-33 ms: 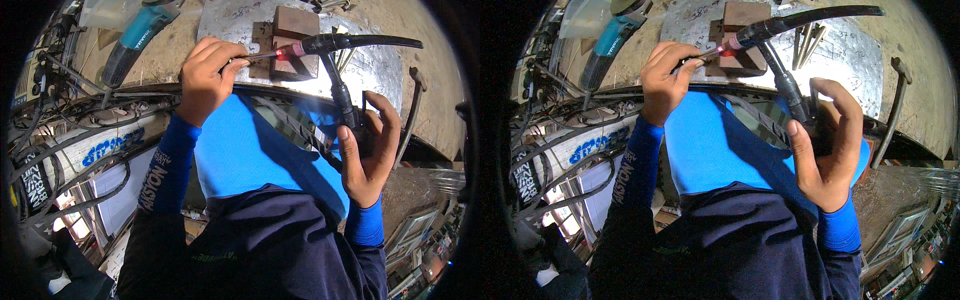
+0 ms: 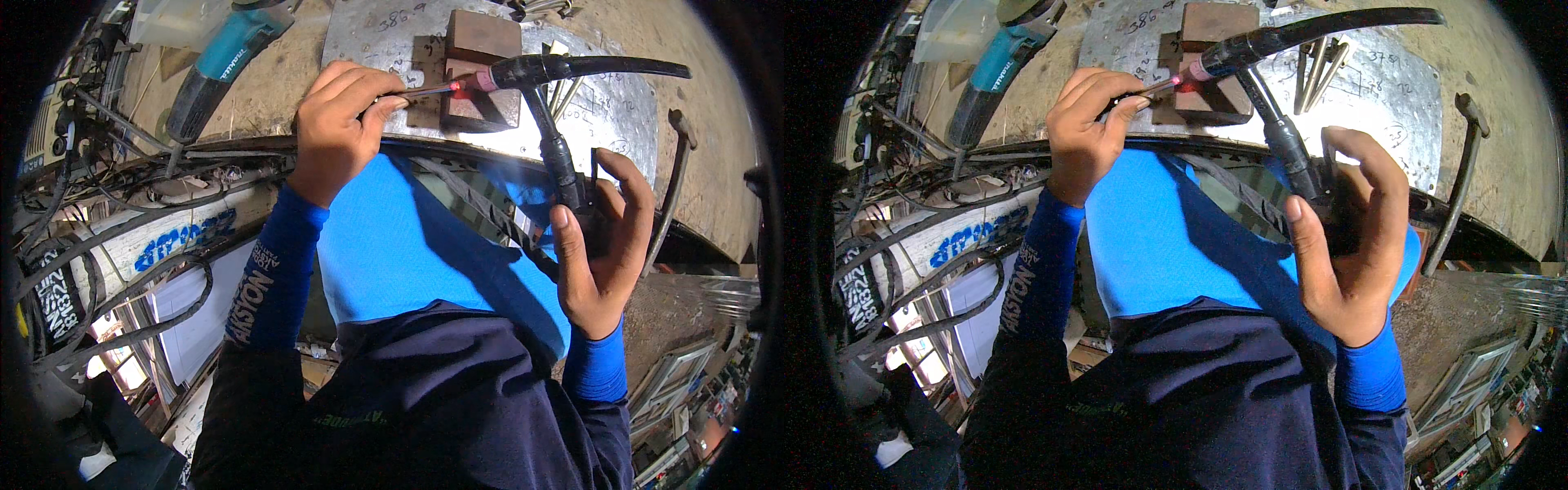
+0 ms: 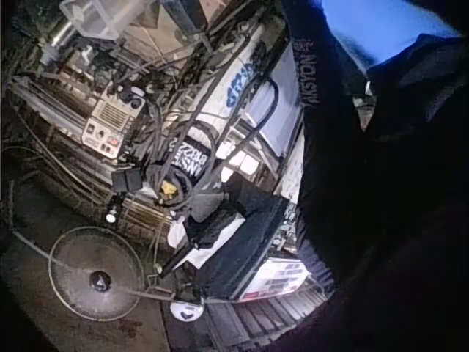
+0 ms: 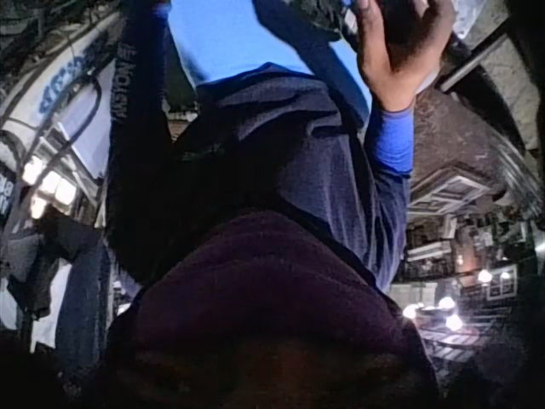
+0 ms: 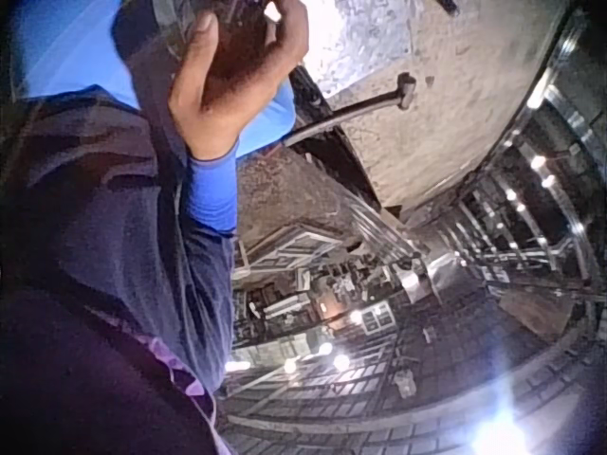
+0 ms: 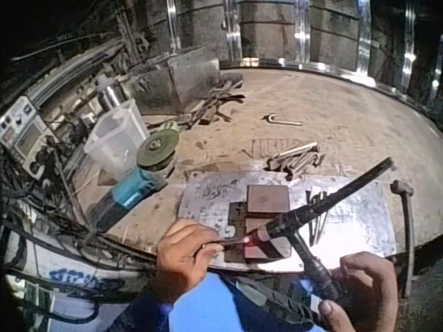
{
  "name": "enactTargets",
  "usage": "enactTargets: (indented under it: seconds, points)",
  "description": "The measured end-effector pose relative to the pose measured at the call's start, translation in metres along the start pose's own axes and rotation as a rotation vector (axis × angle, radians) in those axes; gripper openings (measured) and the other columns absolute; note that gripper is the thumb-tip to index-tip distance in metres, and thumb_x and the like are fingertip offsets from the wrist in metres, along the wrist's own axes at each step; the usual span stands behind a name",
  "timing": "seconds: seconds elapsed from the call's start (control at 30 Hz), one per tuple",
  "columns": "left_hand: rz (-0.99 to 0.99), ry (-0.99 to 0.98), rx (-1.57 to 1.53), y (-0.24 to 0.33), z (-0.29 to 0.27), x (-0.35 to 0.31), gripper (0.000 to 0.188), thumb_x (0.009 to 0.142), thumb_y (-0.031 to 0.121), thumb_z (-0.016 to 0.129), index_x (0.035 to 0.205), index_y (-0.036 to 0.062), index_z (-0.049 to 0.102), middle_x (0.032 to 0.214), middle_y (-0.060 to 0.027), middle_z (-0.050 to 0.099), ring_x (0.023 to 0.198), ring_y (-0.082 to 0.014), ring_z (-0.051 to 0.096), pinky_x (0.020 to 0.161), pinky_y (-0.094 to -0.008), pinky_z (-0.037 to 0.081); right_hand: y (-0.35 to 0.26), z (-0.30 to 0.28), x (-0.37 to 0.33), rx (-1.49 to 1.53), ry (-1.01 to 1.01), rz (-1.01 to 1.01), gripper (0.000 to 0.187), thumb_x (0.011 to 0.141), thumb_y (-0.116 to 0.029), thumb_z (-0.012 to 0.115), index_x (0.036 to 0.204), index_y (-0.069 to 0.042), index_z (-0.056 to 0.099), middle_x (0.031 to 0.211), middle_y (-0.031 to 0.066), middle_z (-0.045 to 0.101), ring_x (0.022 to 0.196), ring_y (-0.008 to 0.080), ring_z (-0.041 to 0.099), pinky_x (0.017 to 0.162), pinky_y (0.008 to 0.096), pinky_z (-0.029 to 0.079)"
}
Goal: The person welds small metal rods to a metal block using a welding torch, then hammers the welds and grinds the surface with an angle grinder. The person repeats this cycle multiple times on the same block.
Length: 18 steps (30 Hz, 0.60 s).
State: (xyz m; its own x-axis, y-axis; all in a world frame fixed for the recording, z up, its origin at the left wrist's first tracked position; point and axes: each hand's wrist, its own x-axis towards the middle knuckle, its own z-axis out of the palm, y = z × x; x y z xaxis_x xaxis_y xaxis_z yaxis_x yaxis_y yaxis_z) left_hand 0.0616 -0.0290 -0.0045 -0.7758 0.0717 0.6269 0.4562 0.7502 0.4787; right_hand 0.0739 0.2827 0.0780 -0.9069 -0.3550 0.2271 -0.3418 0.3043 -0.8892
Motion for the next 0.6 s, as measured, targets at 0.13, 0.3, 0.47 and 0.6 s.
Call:
enactTargets:
  seconds: [0.13,0.3,0.47,0.6]
  points:
    - [0.004,0.017,-0.019,0.0016,0.0016,0.0034,0.014,0.082,0.0,0.082,0.095,0.0011,0.076,0.094,-0.0119,0.077,0.088,-0.03,0.07,0.081,-0.0386,0.057,0.001,0.002,-0.0001,0.028,0.017,0.035,0.056,0.096,0.008,0.069,0.147,0.005,0.045,0.139,0.0182,0.061,0.116,0.0206,0.067,0.1,0.0319,0.051]
    - [-0.001,0.007,-0.025,0.0002,0.0018,0.0043,0.015,0.082,-0.001,0.082,0.095,0.0002,0.076,0.095,-0.0134,0.077,0.091,-0.031,0.071,0.085,-0.0387,0.056,0.0024,0.0057,0.0026,0.052,0.023,0.031,0.056,0.095,0.009,0.069,0.147,0.005,0.045,0.138,0.0184,0.062,0.115,0.0197,0.067,0.099,0.0311,0.052]
    - [0.061,0.017,-0.005,-0.0019,0.0007,0.0052,0.016,0.08,-0.004,0.078,0.095,-0.0001,0.075,0.095,-0.0134,0.076,0.088,-0.0321,0.07,0.08,-0.0398,0.057,0.0009,0.0037,0.0021,0.075,0.005,0.052,0.056,0.095,0.01,0.068,0.146,0.006,0.045,0.137,0.0189,0.063,0.117,0.0211,0.068,0.1,0.0316,0.053]
    - [0.082,-0.017,0.006,-0.0061,-0.0021,0.0038,0.018,0.081,-0.004,0.074,0.098,0.0007,0.075,0.098,-0.015,0.076,0.091,-0.0336,0.071,0.084,-0.0403,0.058,0.0051,0.0051,0.0009,-0.035,0.021,-0.016,0.056,0.094,0.011,0.068,0.146,0.005,0.048,0.138,0.0199,0.063,0.12,0.0251,0.069,0.102,0.0333,0.053]
